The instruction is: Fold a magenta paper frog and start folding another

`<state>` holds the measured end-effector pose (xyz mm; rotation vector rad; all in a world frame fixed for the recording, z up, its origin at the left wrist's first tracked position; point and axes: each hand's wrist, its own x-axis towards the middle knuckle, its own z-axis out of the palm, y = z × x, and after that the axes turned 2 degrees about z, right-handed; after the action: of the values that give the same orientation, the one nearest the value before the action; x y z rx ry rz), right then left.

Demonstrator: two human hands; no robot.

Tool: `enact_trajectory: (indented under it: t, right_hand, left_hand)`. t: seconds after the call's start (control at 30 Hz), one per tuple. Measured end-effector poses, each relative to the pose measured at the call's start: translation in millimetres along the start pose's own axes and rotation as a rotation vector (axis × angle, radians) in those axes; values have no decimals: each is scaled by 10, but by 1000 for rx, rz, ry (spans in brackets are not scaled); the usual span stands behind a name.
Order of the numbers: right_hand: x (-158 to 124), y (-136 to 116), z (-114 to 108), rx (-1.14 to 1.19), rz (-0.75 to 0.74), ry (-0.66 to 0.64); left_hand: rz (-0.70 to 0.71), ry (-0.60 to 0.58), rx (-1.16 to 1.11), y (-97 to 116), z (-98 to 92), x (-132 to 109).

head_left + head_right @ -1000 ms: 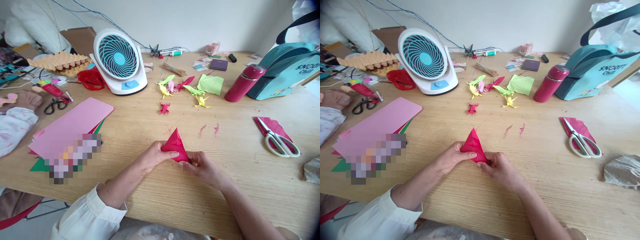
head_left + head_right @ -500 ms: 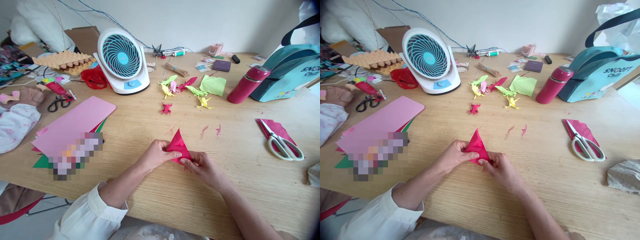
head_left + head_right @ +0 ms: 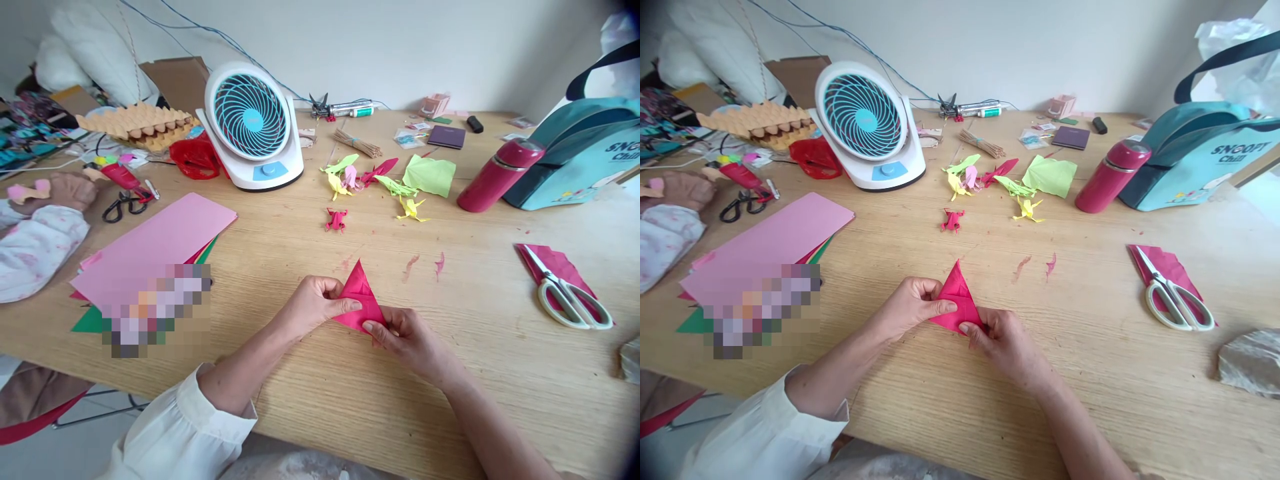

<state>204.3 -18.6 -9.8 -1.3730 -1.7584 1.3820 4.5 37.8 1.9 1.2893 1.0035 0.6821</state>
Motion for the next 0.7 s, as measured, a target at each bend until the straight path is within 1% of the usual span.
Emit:
enact_trajectory:
  t: [0.23,0.43,0.5,0.57,0.63,0.67,0.7]
  right_hand:
    - [-9,6,-11,12,10,-7]
    - [-8,-18,-10,50,7,12]
    - [-9,-24,-16,47,12,15]
    - [-11,-24,-25,46,20,30]
    - [-12,-24,-33,48,23,47]
    - [-13,-23,-35,49,21,49]
    - [-14,-23,-37,49,19,49]
  left_hand:
    - [43,22,67,-5,-31,12]
    - [68,58,105,19,-33,9]
    - [73,16,69,33,-42,1]
    - [65,-110,28,42,-46,-13]
    - [32,-239,47,44,-35,-32]
    - [10,-258,74,42,-25,-42]
    - [-9,-245,100,38,-13,-51]
